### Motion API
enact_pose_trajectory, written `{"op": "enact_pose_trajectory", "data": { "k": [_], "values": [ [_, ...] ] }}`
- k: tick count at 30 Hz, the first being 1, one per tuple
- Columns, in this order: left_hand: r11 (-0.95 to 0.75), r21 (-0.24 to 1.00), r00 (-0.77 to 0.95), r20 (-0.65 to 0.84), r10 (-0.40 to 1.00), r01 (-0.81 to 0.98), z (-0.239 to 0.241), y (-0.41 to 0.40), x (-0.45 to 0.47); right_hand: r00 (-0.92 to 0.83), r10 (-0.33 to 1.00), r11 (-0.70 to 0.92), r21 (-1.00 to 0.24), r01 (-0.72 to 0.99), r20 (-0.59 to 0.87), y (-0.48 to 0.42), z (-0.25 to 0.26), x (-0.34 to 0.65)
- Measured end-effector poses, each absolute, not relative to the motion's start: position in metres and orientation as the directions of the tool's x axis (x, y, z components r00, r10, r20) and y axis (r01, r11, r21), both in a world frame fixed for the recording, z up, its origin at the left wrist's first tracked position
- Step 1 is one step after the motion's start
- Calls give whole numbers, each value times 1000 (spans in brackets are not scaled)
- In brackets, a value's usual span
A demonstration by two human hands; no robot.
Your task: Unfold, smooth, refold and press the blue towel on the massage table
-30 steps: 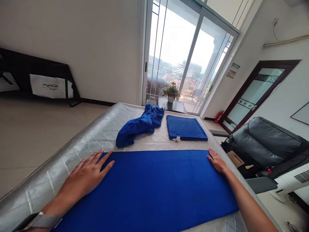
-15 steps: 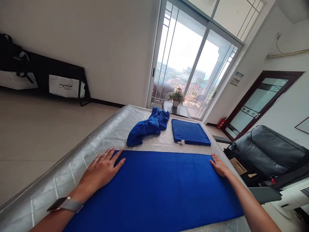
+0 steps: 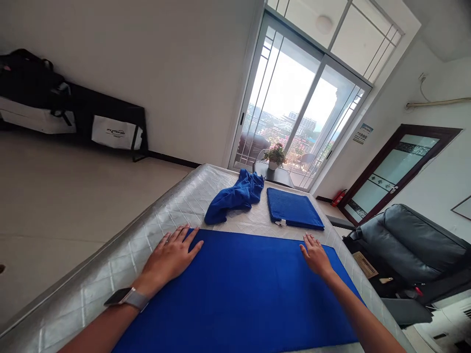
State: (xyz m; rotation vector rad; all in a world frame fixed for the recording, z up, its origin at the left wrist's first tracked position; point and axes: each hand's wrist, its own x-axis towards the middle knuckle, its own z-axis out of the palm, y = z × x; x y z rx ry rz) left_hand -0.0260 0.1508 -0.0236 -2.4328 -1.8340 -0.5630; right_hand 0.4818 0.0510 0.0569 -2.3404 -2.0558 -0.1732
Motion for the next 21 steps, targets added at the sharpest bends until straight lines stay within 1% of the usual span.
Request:
{"op": "enact_pose_trajectory", "data": {
  "k": [2,5,7,9,12,15,17,21],
  "values": [
    [-308,186,242,311,919,933,-27,153,-28,-39,990,44,-30,999,136,56,58,425],
    [-318,180,251,316,915,931,-29,155,-29,-259,946,289,-144,946,196,61,59,336],
    [-316,172,250,325,912,933,-26,154,-28,-355,905,401,-192,896,233,65,59,284],
    [-312,155,247,335,909,937,-21,150,-25,-420,872,474,-223,852,250,73,58,243],
    [-311,112,258,340,905,944,-12,144,-21,-474,842,533,-265,803,257,89,55,201],
    [-345,79,299,345,890,935,-8,141,-20,-484,840,541,-318,778,244,104,50,182],
    [-354,76,306,358,882,932,-8,140,-21,-489,845,535,-340,773,218,110,45,178],
    [-326,103,274,343,898,940,-11,142,-22,-498,853,520,-338,785,157,113,39,179]
  ]
}}
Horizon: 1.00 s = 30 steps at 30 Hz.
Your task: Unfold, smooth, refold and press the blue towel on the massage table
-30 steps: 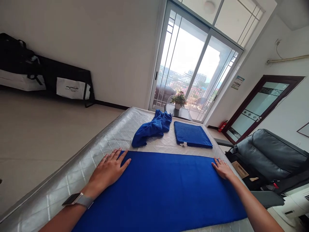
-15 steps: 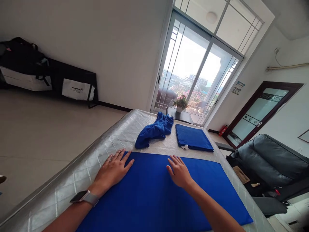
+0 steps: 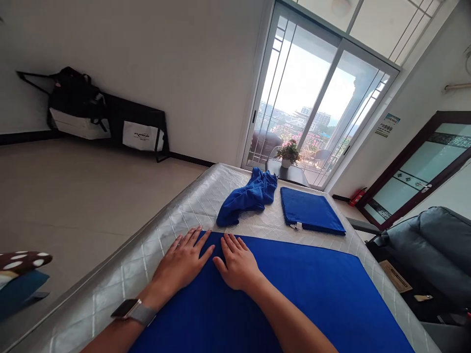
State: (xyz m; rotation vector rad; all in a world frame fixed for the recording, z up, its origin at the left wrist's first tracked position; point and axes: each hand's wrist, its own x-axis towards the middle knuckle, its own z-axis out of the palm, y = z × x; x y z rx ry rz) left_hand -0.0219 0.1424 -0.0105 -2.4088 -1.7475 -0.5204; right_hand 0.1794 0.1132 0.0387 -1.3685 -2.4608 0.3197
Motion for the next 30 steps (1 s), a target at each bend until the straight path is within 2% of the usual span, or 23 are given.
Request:
{"op": "enact_pose_trajectory", "data": {
  "k": [6,18,30],
  "values": [
    [-325,122,260,372,891,938,-21,148,-25,-485,860,508,-347,788,157,110,44,181],
    [-394,45,349,382,856,918,-33,153,-36,-463,869,495,-357,792,175,105,46,181],
    [-321,78,270,374,887,944,-26,150,-26,-375,921,386,-360,849,103,107,45,180]
  ]
}}
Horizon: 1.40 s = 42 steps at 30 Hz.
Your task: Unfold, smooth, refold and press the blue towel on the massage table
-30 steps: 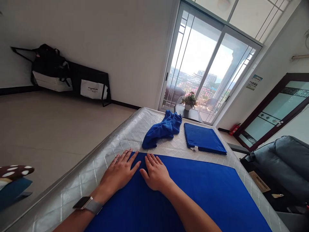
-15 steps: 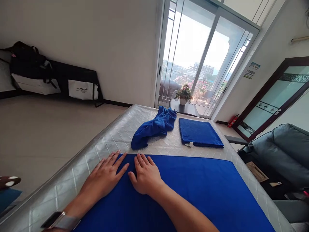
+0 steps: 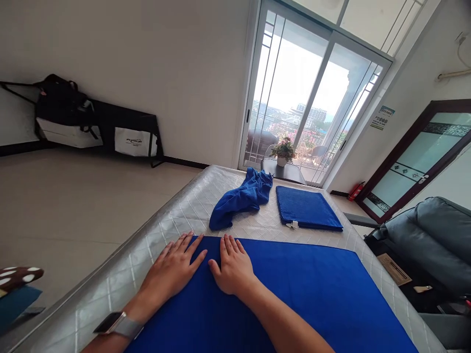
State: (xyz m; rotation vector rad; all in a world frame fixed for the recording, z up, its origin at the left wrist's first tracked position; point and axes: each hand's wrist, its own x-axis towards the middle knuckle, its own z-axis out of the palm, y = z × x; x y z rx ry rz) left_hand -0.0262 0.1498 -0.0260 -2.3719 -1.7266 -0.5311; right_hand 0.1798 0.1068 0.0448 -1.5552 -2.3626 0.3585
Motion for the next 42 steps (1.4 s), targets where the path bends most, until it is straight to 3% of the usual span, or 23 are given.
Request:
{"op": "enact_pose_trajectory", "data": {
  "k": [20,30,42],
  "values": [
    [-266,132,224,268,937,955,-3,142,-19,-283,959,275,-327,904,25,105,49,221],
    [-314,152,250,334,909,937,-40,158,-33,-294,956,280,-285,917,-8,101,55,260],
    [-404,117,338,370,865,907,-52,162,-47,-268,963,247,-283,927,-35,98,58,288]
  ]
}}
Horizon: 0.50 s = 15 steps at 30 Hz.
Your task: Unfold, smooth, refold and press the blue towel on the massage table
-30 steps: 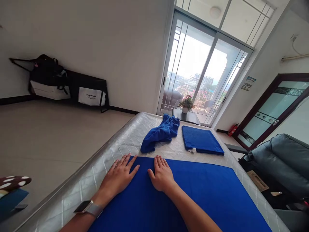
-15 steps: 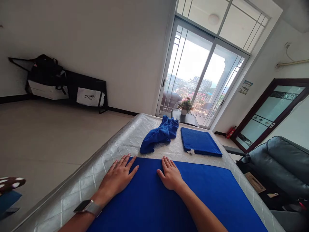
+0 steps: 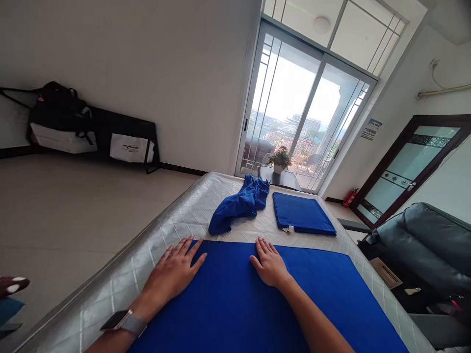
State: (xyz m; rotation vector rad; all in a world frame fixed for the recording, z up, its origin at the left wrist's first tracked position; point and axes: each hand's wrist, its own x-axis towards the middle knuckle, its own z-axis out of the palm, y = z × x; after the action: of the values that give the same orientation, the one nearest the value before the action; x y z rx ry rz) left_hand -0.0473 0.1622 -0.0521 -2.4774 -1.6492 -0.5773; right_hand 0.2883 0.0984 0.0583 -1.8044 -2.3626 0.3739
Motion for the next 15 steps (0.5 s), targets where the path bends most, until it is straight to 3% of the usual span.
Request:
{"op": "enact_pose_trajectory", "data": {
  "k": [15],
  "values": [
    [-359,99,307,341,888,928,-55,165,-44,-216,976,199,-259,945,-39,99,50,317]
  ]
}}
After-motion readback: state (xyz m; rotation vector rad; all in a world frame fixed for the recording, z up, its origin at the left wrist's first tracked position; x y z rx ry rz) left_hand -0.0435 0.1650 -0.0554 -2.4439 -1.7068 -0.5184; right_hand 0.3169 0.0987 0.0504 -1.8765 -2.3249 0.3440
